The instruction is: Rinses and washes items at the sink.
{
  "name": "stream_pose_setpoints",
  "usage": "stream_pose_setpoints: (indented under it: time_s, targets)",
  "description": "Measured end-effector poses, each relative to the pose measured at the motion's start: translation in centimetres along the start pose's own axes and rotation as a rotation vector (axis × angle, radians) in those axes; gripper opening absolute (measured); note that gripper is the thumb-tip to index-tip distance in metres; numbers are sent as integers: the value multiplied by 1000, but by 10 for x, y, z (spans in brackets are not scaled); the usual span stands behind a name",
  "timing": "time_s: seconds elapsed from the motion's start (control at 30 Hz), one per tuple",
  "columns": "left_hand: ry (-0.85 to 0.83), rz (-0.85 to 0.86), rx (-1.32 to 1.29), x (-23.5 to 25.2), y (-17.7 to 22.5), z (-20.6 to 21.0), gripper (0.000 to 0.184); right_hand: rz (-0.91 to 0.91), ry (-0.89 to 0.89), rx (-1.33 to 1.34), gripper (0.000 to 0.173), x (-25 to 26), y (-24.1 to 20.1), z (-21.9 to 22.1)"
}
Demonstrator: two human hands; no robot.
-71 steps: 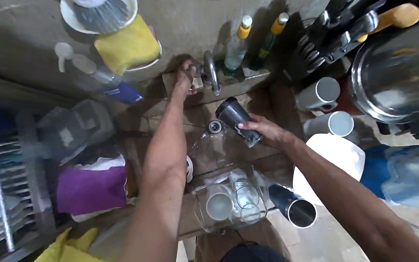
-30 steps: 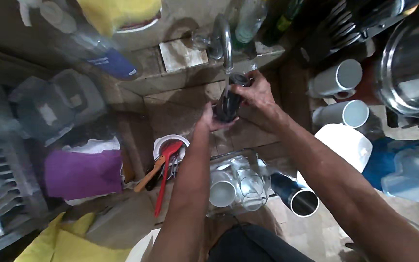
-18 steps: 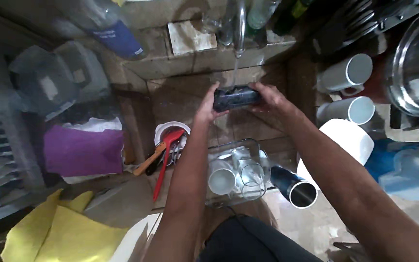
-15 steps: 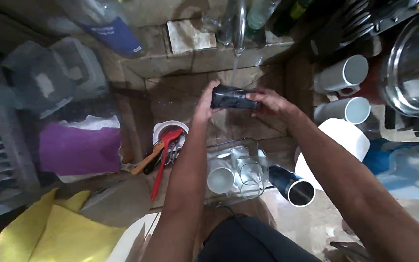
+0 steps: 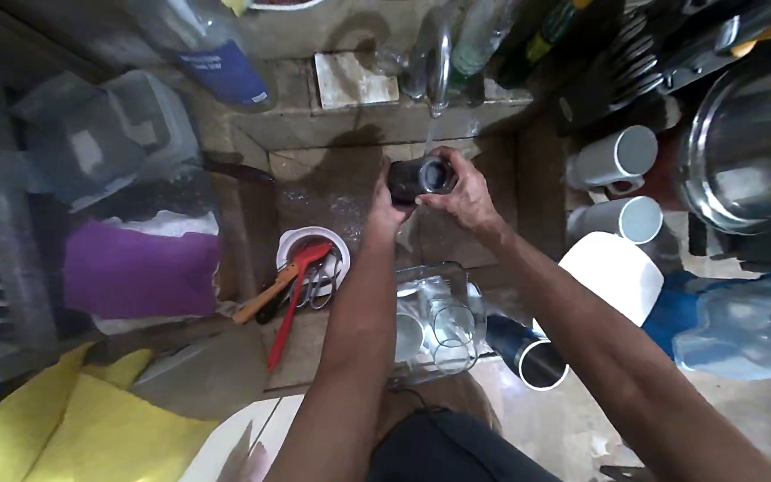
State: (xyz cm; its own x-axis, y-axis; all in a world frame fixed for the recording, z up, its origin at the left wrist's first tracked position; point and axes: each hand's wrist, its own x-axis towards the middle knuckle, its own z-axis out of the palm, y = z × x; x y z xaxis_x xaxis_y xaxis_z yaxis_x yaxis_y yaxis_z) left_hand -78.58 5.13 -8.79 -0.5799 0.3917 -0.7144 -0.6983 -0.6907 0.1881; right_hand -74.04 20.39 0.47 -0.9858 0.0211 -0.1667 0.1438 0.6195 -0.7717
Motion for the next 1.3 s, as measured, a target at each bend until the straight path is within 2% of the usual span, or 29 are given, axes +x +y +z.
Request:
stream_pose_setpoints:
  time_s: [0.1,0.2,0.3,0.37,0.43,0.5,0.6,0.7,0.83,0.97,1.13,1.3]
  targets:
    - [18,142,-52,-1,-5,14,53,72,-54,185,83,-2,-2,-3]
    - [13,285,-61,7,-5,14,49,310,-125,304,72,0,-13,-5]
    - [16,312,54,2,-5,19,53,450,-259,53,84,7,-8,-4]
    - [-51,295,126,-1,-8,24,53,460,-328,-85,91,10,-1,-1]
    - [-149,316,154,-4,-12,28,57,465,-298,-133,103,10,5,3]
    - [-148,353,197,-10,-11,33,63,422,-258,-127,110,6,13,8]
    - [-118,414,367,-17,-4,34,50,311,-138,-8,112,-1,26,20]
    - [-124,495,565,-17,-1,35,47,282,-24,109,104,1,21,31]
    - [-148,545,641,-19,4,29,52,340,-36,94,108,13,26,35]
    - [-24,433,605,-31,22,15,61,270,50,66,105,11,16,36]
    - [153,358,615,-50,40,0,58,274,5,34,109,13,19,38]
    - [137,383,616,-60,49,-10,53,265,4,93,107,16,23,36]
